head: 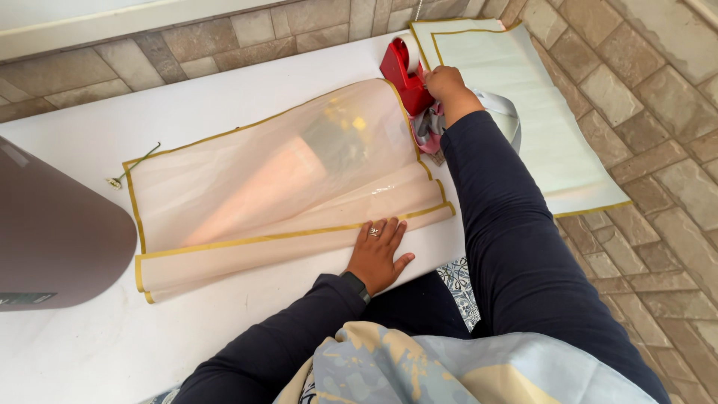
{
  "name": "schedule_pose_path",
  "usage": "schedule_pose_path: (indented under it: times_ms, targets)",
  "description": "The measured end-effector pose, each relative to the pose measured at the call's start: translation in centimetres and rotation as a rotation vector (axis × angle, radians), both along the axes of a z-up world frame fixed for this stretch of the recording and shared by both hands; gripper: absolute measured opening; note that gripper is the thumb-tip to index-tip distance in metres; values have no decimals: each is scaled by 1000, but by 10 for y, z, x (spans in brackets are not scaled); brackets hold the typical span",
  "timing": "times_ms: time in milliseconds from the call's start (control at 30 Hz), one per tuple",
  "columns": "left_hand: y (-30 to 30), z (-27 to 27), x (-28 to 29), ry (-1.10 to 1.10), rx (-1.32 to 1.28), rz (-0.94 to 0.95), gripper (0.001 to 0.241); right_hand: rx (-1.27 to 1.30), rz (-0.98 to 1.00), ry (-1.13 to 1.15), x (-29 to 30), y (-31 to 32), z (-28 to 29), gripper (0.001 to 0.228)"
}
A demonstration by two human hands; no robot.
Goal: The person folds and adjusts a large sheet of decorative wrapping paper on a table, smoothing the surface and creasing the edges.
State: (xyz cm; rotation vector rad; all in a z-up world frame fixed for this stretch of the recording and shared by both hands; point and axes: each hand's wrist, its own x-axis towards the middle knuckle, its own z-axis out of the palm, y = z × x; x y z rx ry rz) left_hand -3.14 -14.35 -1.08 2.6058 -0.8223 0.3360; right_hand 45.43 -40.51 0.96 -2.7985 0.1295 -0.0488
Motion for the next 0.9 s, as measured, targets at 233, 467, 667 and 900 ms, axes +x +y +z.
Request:
schedule_pose_path:
  times_ms: [233,467,667,900]
  targets:
    - [1,8,-3,133,47,-29,74,688,-150,277,14,-19,-3,58]
    - [3,14,-4,168,48,-36,74,1210,-97,292,1,-26,0,53]
    - [3,17,-3,145,35,-32,74,1528,-71,89,-17,-39,-20,21]
    - [2,16,-4,142,43,-19,74,974,-232,-80,-69,-11,-24,19]
